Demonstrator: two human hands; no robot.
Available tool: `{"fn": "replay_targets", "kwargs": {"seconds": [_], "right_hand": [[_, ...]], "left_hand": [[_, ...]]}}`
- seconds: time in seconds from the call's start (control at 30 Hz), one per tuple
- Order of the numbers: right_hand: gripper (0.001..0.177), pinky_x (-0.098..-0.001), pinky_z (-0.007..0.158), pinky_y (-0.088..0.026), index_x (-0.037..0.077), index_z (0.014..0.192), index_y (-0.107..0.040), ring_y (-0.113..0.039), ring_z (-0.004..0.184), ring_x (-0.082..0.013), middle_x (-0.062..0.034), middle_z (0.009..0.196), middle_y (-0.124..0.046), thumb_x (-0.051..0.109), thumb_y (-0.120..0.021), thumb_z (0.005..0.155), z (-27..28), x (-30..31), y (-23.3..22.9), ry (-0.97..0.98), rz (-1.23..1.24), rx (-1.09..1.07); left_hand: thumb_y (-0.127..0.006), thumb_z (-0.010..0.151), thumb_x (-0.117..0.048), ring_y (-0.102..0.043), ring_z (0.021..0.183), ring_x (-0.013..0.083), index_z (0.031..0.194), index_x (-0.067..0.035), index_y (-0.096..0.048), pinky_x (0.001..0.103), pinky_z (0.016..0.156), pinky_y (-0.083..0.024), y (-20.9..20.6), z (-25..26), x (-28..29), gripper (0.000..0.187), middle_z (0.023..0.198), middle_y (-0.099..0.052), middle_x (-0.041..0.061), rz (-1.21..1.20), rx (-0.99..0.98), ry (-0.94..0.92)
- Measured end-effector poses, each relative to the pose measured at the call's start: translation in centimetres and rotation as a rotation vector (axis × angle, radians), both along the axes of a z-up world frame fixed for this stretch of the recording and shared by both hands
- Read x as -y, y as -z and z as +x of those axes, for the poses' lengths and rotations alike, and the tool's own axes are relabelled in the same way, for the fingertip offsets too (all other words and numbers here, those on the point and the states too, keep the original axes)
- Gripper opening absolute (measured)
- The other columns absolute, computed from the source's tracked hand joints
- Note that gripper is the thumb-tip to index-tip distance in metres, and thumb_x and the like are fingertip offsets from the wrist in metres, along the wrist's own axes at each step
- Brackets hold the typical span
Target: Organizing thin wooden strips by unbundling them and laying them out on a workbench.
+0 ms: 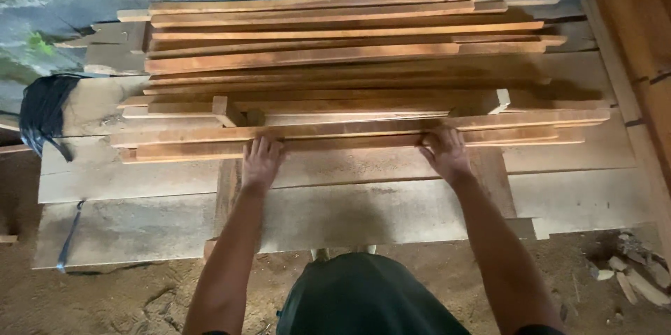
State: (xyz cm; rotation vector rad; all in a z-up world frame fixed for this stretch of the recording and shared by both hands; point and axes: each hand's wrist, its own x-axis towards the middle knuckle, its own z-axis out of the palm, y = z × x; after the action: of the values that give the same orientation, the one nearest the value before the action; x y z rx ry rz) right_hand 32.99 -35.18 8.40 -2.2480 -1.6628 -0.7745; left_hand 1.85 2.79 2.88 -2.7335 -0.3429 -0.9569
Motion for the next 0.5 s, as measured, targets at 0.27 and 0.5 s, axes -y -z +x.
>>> {"fn": "replay_targets", "kwargs": {"seconds": [0.27,0.5], "right_hand": [[0.041,-0.0459,0.087,-0.051,0.02,0.095,-0.07,-0.065,0.096,-0.0282,-0.0052,0.098,-0.059,0.059,-0.058,0.098,1.9,0.1,2.1,0.072,0.055,0.134],[0.079,-0.0498,0.104,-0.047,0.016,0.129,-0.063,-0.062,0.107,-0.0301,-0.0099,0.115,-0.056,0.078,-0.062,0.08,3.3,0.0,2.5,0.149,0.004,0.018]], "left_hand": [[-0.086,0.076,-0.039,-0.06,0.105,0.0243,0.126,-0.021,-0.058,0.049,0.099,-0.047,-0.9,-0.3,1.0,0.06,0.111,-0.057,0.002,-0.096,-0.236,-0.202],[-0.074,0.079,-0.067,-0.055,0.124,0.0271,0.126,-0.015,-0.057,0.051,0.114,-0.032,0.0,0.7,-1.5,0.072,0.125,-0.055,0.011,-0.117,-0.252,-0.096]]}}
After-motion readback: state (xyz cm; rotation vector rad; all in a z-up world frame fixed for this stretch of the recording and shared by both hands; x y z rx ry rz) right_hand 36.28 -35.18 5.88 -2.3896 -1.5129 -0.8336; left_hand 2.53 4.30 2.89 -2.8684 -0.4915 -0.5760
